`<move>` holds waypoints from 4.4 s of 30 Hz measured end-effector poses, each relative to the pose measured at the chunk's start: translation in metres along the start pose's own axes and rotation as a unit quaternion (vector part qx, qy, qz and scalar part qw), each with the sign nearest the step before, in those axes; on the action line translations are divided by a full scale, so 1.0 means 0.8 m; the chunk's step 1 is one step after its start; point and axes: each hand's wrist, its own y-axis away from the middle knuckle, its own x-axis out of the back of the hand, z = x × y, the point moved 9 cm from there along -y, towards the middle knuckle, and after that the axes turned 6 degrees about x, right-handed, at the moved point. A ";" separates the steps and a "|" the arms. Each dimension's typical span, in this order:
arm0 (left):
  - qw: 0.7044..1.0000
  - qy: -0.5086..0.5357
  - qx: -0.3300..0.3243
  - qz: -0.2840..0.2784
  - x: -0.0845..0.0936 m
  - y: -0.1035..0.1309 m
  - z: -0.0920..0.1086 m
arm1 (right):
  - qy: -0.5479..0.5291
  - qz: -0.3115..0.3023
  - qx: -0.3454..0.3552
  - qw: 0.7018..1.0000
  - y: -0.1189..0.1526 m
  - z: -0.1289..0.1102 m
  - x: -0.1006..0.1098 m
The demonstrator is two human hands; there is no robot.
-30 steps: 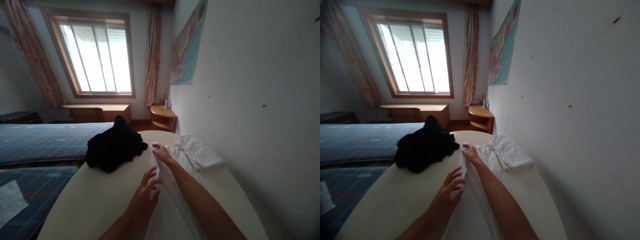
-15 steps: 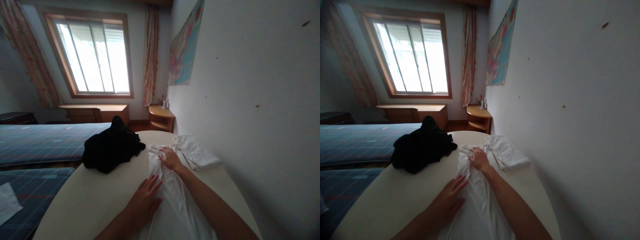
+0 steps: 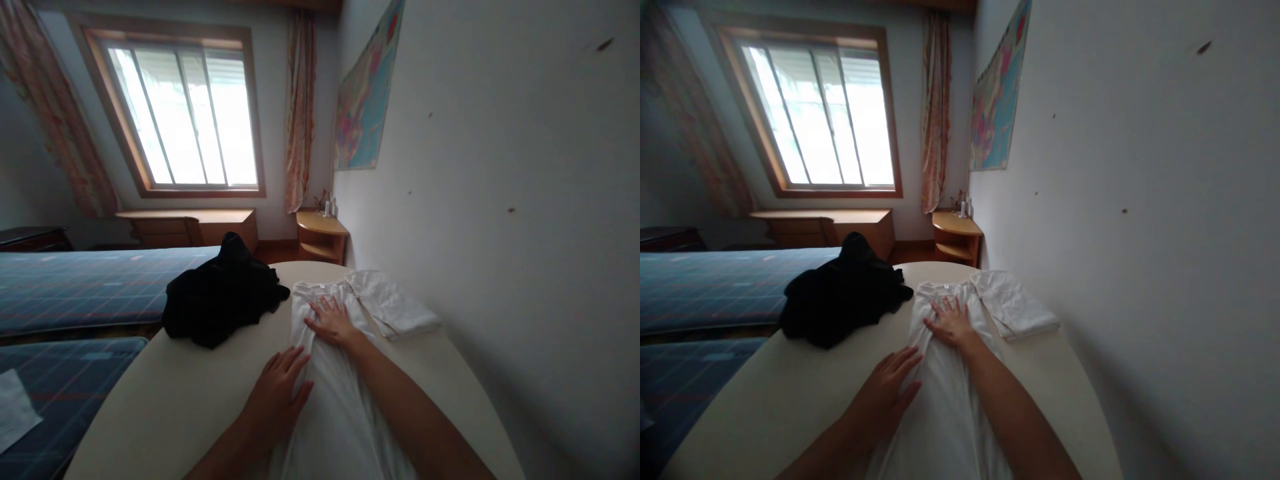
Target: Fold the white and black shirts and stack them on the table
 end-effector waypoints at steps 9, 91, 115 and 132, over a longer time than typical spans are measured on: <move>0.985 -0.035 0.149 -0.077 0.019 0.006 -0.016 | 0.016 0.037 -0.031 0.999 -0.045 0.008 0.012; 0.913 0.209 0.026 -0.349 -0.027 0.069 0.068 | -0.151 0.108 -0.056 0.981 0.016 0.032 0.038; 0.975 0.095 0.046 -0.198 0.006 0.032 0.018 | 0.001 -0.017 0.014 1.000 0.006 -0.011 0.000; 0.933 0.188 0.115 -0.284 0.038 0.046 -0.028 | 0.031 0.096 0.045 0.994 0.079 -0.042 0.033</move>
